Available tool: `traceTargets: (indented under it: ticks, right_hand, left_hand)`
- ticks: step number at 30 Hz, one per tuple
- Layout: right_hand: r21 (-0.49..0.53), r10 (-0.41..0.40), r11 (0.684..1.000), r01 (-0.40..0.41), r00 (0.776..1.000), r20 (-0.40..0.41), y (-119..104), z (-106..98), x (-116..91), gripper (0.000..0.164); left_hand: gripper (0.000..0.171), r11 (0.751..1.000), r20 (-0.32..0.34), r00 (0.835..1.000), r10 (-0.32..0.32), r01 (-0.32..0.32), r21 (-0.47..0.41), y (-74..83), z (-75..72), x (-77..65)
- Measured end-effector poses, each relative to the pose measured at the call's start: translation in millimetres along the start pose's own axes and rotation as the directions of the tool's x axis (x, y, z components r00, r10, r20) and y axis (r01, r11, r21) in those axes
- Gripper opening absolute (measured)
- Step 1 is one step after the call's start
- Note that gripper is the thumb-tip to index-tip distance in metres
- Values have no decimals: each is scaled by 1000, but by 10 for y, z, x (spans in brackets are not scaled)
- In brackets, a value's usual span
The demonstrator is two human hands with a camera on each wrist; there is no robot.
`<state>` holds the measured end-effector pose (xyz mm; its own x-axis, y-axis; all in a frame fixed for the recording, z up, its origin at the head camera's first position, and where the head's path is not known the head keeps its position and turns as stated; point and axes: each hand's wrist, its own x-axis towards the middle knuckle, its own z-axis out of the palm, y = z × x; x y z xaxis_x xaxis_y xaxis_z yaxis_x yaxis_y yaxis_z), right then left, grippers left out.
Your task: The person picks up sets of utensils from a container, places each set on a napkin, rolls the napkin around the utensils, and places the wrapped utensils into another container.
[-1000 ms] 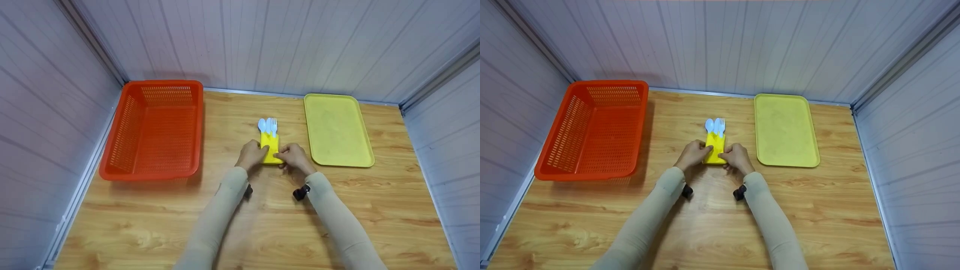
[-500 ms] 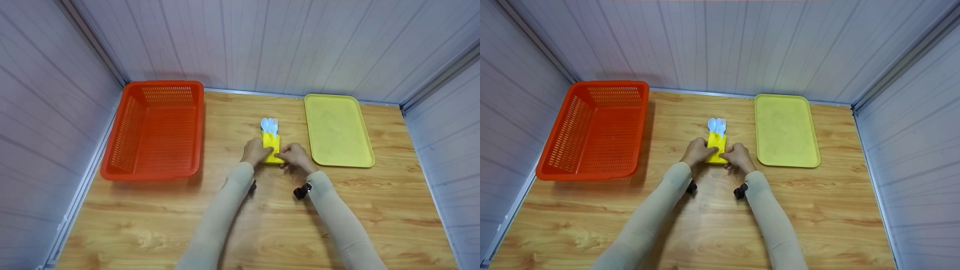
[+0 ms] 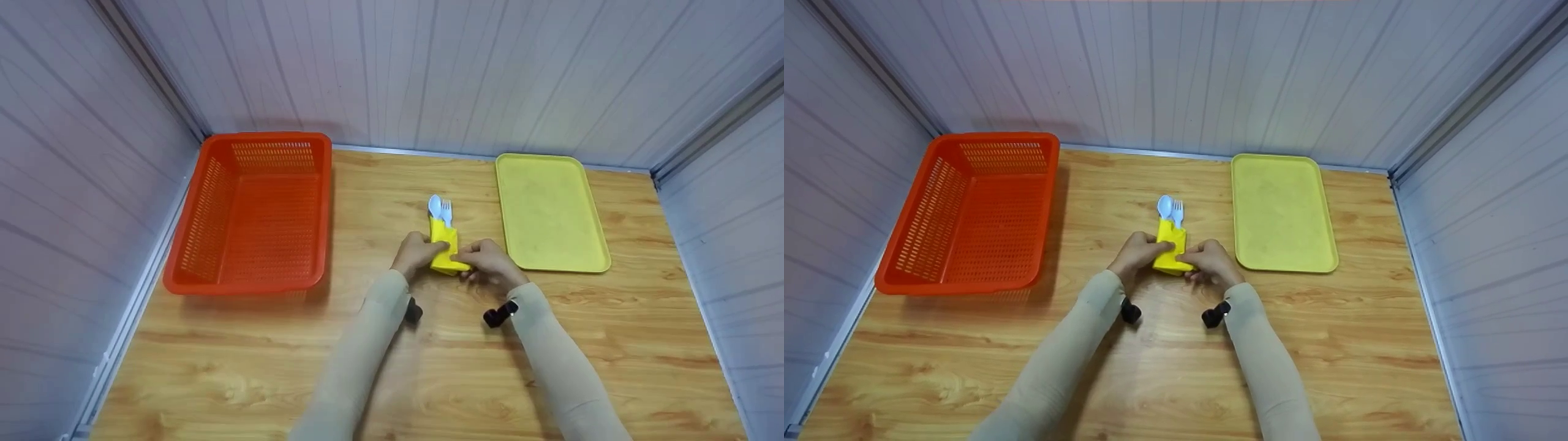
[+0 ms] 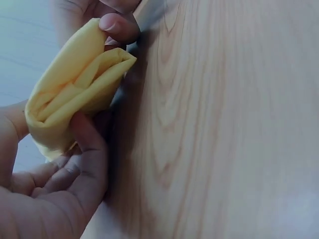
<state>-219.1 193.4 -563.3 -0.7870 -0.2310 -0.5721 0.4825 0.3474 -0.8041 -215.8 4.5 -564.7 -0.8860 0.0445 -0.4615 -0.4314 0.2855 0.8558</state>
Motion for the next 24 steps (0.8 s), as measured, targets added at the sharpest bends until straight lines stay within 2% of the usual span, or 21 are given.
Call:
traceTargets:
  ticks: [3, 6, 10, 13, 16, 18, 21, 24]
  right_hand:
    - [12, -4, 1000, 4, 1000, 0, 23, 0, -17, 34]
    - [-19, -52, 998, 52, 999, -14, 40, 14, -57, 34]
    - [-46, -161, 986, 160, 987, -19, 51, 46, -165, 33]
    - [-30, -276, 961, 276, 961, -10, 34, 88, -289, 31]
    - [18, -405, 914, 405, 914, -4, -4, 142, -456, 28]
    - [55, -488, 872, 487, 873, -4, -28, 183, -580, 25]
    - [99, -596, 799, 594, 803, -8, -51, 242, -759, 18]
    - [86, -691, 719, 690, 722, -13, -67, 294, -902, 16]
  left_hand:
    - [25, 995, 17, 1000, -1, 2, -96, -34, 3, -29]
    - [25, 986, 33, 999, 6, -1, -166, -79, -3, -56]
    - [21, 970, 66, 997, 42, -25, -242, -149, -51, -108]
    - [20, 939, 111, 988, 103, -60, -338, -180, -126, -196]
    - [25, 882, 166, 968, 189, -94, -461, -163, -212, -356]
    - [29, 850, 188, 950, 249, -122, -512, -136, -265, -493]
    - [34, 819, 204, 920, 334, -177, -546, -93, -329, -704]
    - [36, 798, 198, 891, 408, -242, -552, -71, -371, -890]
